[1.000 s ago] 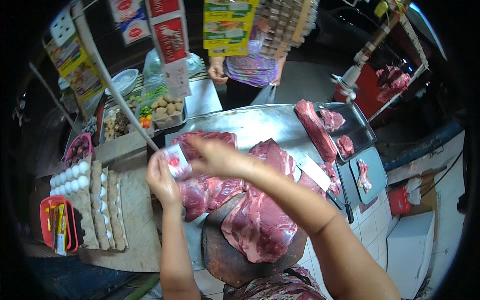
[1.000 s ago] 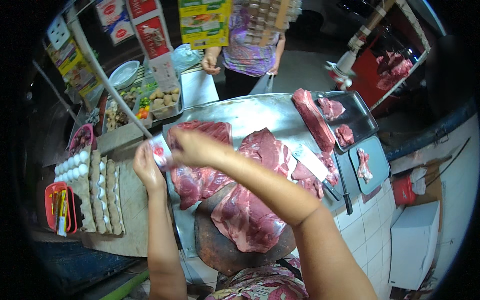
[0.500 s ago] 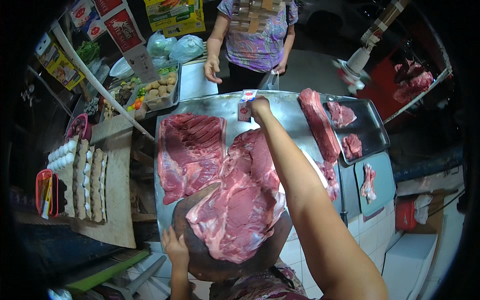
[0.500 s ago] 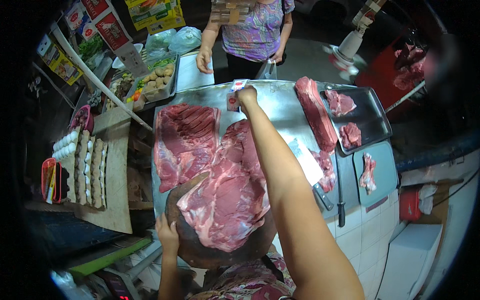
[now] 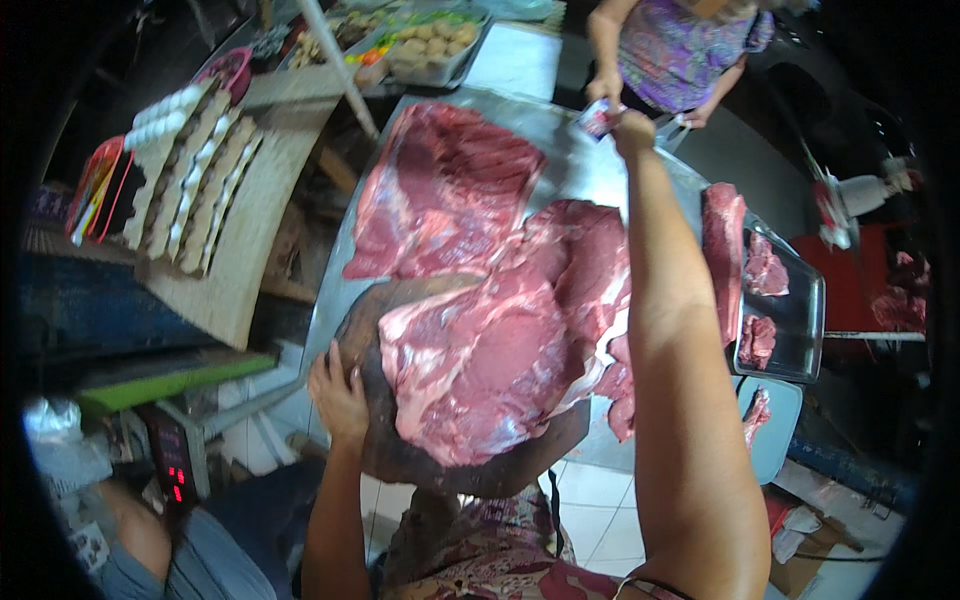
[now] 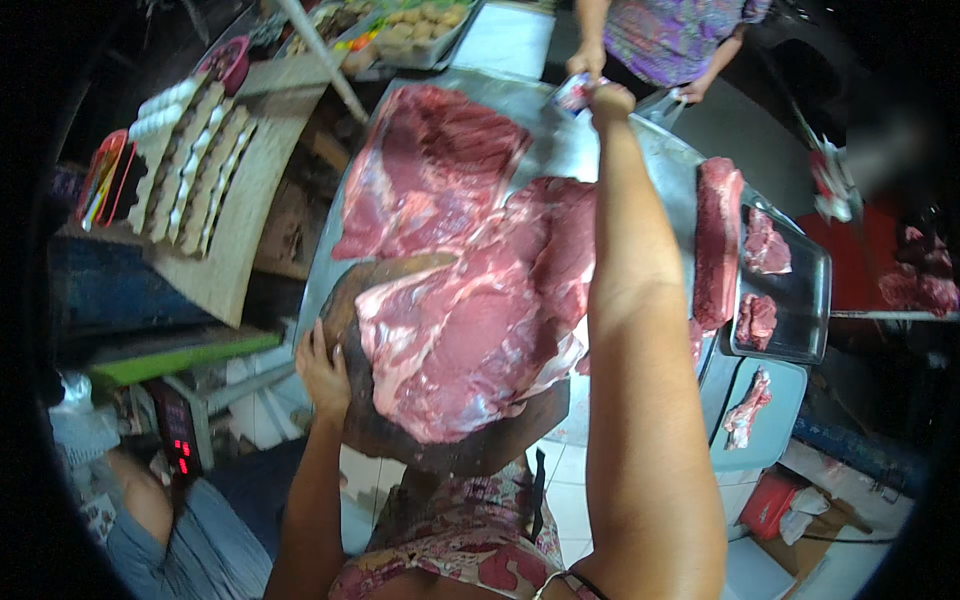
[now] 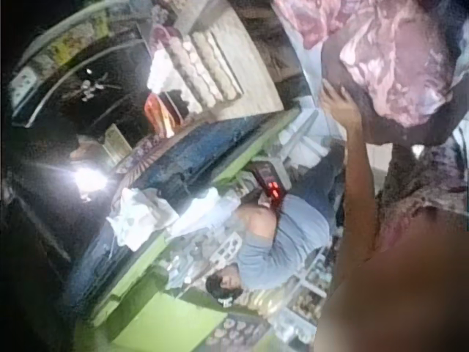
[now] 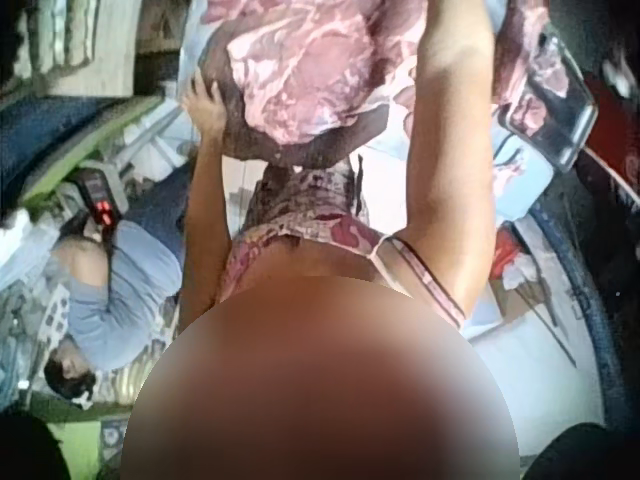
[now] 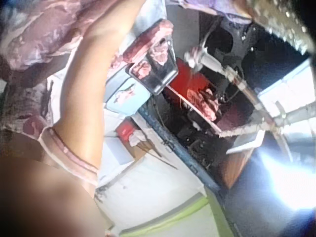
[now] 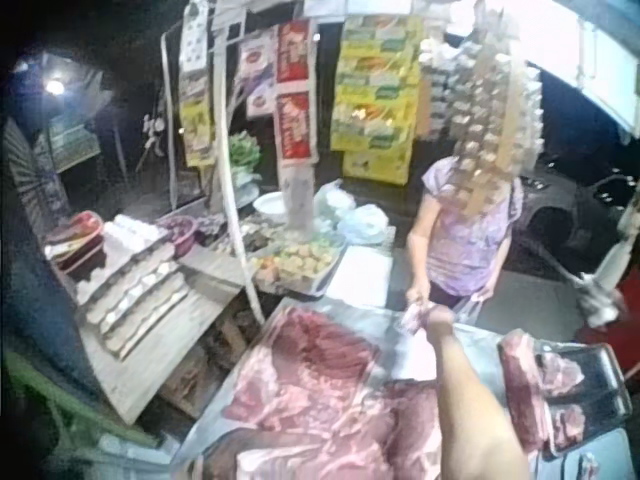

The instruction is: The person uses a cleaver to cut large pieces of raw meat into smaller portions on a wooden cutting board. The person repeatedly slices the meat, repositions the pieces, and places the cut portions onto a metal tray. A coworker is visible in the background handling other items.

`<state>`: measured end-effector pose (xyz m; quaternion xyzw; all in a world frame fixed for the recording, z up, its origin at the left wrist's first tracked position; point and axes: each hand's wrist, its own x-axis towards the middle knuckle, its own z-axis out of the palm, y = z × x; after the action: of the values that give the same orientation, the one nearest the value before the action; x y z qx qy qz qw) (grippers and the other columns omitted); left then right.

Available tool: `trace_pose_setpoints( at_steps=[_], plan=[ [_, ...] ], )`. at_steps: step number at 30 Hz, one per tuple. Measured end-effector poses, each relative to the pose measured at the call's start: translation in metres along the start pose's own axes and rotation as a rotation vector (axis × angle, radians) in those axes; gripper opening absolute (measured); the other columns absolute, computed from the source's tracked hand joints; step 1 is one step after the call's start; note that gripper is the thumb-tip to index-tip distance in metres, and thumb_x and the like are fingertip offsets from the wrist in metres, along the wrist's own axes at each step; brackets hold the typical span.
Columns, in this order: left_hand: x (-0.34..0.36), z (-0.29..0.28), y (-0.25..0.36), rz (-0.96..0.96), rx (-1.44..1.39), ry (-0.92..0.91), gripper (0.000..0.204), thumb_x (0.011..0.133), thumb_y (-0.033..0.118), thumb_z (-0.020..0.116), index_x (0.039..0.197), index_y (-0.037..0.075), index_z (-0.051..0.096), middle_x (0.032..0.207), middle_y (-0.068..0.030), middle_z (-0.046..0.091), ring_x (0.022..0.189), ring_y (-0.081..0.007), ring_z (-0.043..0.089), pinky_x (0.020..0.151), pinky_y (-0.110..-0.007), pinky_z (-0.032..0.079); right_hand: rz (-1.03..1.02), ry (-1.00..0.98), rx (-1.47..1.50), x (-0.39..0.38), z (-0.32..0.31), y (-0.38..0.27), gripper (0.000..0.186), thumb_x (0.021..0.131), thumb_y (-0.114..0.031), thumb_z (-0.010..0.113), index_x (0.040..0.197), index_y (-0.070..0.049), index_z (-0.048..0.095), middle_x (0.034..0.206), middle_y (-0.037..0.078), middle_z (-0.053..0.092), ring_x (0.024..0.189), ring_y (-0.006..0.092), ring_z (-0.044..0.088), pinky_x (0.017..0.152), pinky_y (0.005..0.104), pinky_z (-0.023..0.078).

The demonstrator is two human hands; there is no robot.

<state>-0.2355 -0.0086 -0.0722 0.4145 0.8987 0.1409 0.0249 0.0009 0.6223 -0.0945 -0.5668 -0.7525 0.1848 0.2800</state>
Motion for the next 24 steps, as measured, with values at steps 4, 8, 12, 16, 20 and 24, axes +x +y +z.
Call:
trace_pose_setpoints(
  at_steps=[4,8,12,16,20,24],
  plan=[
    [-0.002,0.001,-0.002,-0.002,0.028,0.005,0.060,0.089,0.020,0.060,0.145,0.013,0.040,0.136,-0.0222,0.045,0.125,-0.0400,0.042,0.107,-0.049,0.030,0.325,0.254,0.421,-0.034,-0.013,-0.029,0.046,0.074,-0.016,0.079,0.114,0.000,0.063,0.105,0.017,0.069,0.093,0.0259,0.066,0.080,0.0364,0.050],
    [-0.002,0.002,-0.003,-0.001,0.065,0.014,0.059,0.090,0.023,0.059,0.145,0.013,0.040,0.136,-0.0219,0.046,0.125,-0.0385,0.043,0.106,-0.048,0.031,0.111,-0.218,0.189,-0.135,-0.038,-0.036,0.029,0.083,-0.016,0.072,0.110,-0.004,0.071,0.094,0.007,0.071,0.073,0.0143,0.059,0.066,0.0294,0.048],
    [-0.004,0.010,-0.006,-0.010,0.061,0.022,0.058,0.090,0.026,0.060,0.144,0.014,0.041,0.137,-0.0188,0.045,0.126,-0.0370,0.041,0.107,-0.048,0.030,0.074,-0.118,0.050,-0.296,-0.086,-0.015,0.019,0.080,-0.016,0.066,0.090,0.001,0.067,0.083,0.021,0.068,0.081,0.0291,0.069,0.069,0.0404,0.051],
    [-0.006,0.020,-0.018,0.078,0.080,0.096,0.056,0.092,0.029,0.058,0.143,0.013,0.041,0.136,-0.0173,0.047,0.126,-0.0355,0.043,0.105,-0.050,0.032,0.291,0.053,0.151,-0.481,-0.151,-0.007,0.012,0.080,-0.008,0.063,0.081,0.003,0.066,0.072,0.023,0.065,0.067,0.0349,0.067,0.064,0.0451,0.050],
    [0.000,0.021,-0.019,-0.012,0.111,-0.033,0.060,0.093,0.036,0.055,0.147,0.016,0.039,0.148,-0.0206,0.037,0.135,-0.0389,0.034,0.108,-0.057,0.026,0.614,-0.120,-0.029,-0.641,-0.215,-0.003,0.013,0.078,-0.004,0.067,0.090,0.000,0.070,0.084,0.021,0.068,0.079,0.0337,0.068,0.071,0.0421,0.052],
    [-0.003,0.015,0.029,0.127,0.020,-0.080,0.067,0.090,0.039,0.056,0.149,0.015,0.035,0.155,-0.0260,0.021,0.143,-0.0443,0.017,0.110,-0.064,0.015,0.690,-0.059,-0.099,-0.709,-0.251,0.019,0.022,0.078,-0.001,0.065,0.099,-0.001,0.069,0.097,0.021,0.067,0.086,0.0374,0.065,0.076,0.0423,0.051]
  ],
)
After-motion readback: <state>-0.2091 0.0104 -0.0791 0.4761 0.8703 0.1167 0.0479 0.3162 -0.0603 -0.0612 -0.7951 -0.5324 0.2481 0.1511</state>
